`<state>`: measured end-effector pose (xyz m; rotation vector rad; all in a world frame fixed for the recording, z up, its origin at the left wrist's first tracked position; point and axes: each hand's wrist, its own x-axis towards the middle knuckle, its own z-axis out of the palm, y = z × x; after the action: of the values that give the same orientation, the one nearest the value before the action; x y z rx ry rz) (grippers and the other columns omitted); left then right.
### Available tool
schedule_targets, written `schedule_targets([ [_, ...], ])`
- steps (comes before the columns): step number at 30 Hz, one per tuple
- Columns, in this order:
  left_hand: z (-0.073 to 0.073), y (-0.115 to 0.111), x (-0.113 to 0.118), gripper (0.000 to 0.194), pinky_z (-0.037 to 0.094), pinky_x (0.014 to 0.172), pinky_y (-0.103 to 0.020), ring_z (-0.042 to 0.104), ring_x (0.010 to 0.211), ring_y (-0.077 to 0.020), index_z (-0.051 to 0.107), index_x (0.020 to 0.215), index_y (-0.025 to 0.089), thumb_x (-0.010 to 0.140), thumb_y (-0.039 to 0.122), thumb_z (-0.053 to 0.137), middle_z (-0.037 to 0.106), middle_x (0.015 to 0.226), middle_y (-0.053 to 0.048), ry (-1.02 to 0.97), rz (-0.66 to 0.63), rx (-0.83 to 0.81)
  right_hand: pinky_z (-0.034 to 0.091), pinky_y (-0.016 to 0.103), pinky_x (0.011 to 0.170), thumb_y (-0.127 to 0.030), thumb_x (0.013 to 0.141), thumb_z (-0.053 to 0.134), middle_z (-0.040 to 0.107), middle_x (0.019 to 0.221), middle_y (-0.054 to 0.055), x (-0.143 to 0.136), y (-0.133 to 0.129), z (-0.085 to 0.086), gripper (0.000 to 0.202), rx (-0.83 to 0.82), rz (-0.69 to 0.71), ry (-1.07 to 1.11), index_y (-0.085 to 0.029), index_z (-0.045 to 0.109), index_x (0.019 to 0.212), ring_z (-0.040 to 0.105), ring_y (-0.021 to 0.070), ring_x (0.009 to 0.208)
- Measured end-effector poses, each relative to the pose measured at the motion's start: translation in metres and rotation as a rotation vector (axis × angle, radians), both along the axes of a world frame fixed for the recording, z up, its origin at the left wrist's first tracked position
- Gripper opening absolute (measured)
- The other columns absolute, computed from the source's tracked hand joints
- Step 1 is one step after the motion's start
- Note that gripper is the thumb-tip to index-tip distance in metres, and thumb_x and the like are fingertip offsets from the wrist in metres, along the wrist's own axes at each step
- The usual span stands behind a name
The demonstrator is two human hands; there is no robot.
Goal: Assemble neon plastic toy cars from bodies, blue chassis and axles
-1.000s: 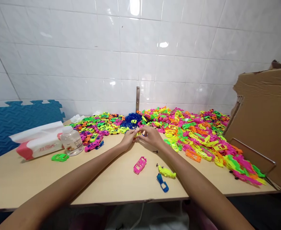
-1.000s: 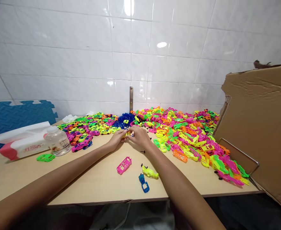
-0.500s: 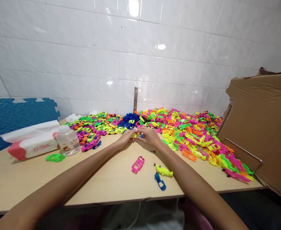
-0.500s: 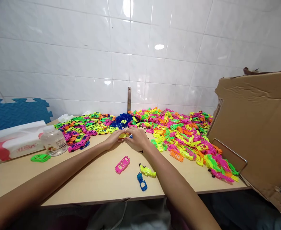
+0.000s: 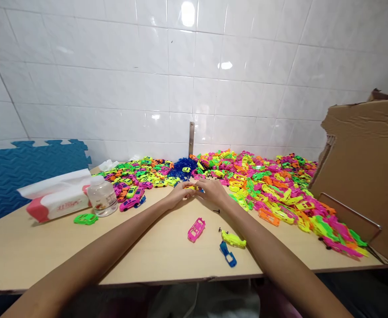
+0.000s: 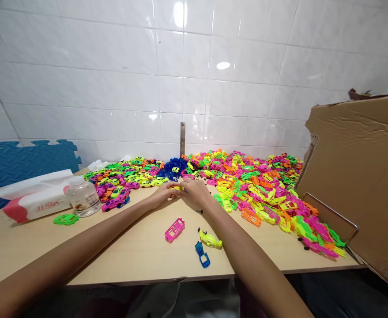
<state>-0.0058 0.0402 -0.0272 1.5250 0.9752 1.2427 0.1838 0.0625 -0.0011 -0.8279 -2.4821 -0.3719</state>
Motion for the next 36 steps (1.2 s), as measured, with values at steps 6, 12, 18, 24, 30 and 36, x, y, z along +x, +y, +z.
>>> schedule_targets([
  [6,-0.001,-0.003,0.002,0.020,0.039,0.054,-0.022,0.053,0.057,-0.0114,0.076,0.088,0.013,0.072,0.024,0.070,0.063,0.064,-0.002,0.046,0.032,0.050,0.033,0.025,0.063,-0.031,0.096,0.065,0.073,0.101,0.006,-0.001,-0.002,0.000,0.015,0.012,0.025,-0.042,-0.021,0.071,0.105,0.066,0.0180,0.085],
  [12,-0.001,-0.003,0.003,0.020,0.039,0.053,-0.022,0.052,0.054,-0.0117,0.076,0.085,0.012,0.072,0.023,0.066,0.062,0.061,-0.001,0.100,0.089,0.093,0.036,0.025,0.066,-0.029,0.095,0.066,0.073,0.100,0.007,-0.004,-0.003,0.000,0.019,0.020,0.076,-0.057,-0.021,0.071,0.111,0.066,0.0187,0.088],
  [18,-0.002,-0.001,0.002,0.014,0.044,0.056,-0.024,0.059,0.063,-0.0168,0.076,0.074,0.015,0.065,0.022,0.067,0.070,0.069,-0.004,0.170,0.176,0.178,0.037,0.026,0.068,-0.025,0.095,0.063,0.074,0.097,0.007,-0.005,-0.005,0.001,0.023,0.037,0.113,-0.054,-0.022,0.069,0.117,0.065,0.0183,0.084],
  [24,0.005,-0.005,0.000,0.008,0.046,0.057,-0.026,0.061,0.066,-0.0212,0.074,0.063,0.018,0.061,0.017,0.067,0.071,0.066,-0.005,0.196,0.244,0.253,0.037,0.026,0.067,-0.036,0.096,0.062,0.074,0.103,0.006,-0.007,-0.002,-0.003,0.038,0.072,0.113,-0.075,-0.027,0.062,0.133,0.065,0.0195,0.086],
  [30,0.006,-0.007,-0.003,0.007,0.049,0.064,-0.027,0.063,0.070,-0.0218,0.074,0.064,0.018,0.063,0.017,0.067,0.071,0.068,-0.005,0.239,0.293,0.326,0.036,0.026,0.066,-0.036,0.102,0.052,0.074,0.100,0.006,-0.010,-0.001,-0.005,0.037,0.107,0.083,-0.077,-0.029,0.059,0.138,0.065,0.0190,0.084],
  [36,0.003,-0.005,-0.003,0.009,0.049,0.067,-0.029,0.064,0.069,-0.0217,0.073,0.064,0.018,0.065,0.018,0.064,0.071,0.067,-0.004,0.298,0.312,0.369,0.035,0.028,0.067,-0.038,0.100,0.055,0.075,0.101,0.007,-0.013,-0.008,-0.005,0.032,0.117,0.078,-0.073,-0.023,0.066,0.126,0.065,0.0202,0.085],
])
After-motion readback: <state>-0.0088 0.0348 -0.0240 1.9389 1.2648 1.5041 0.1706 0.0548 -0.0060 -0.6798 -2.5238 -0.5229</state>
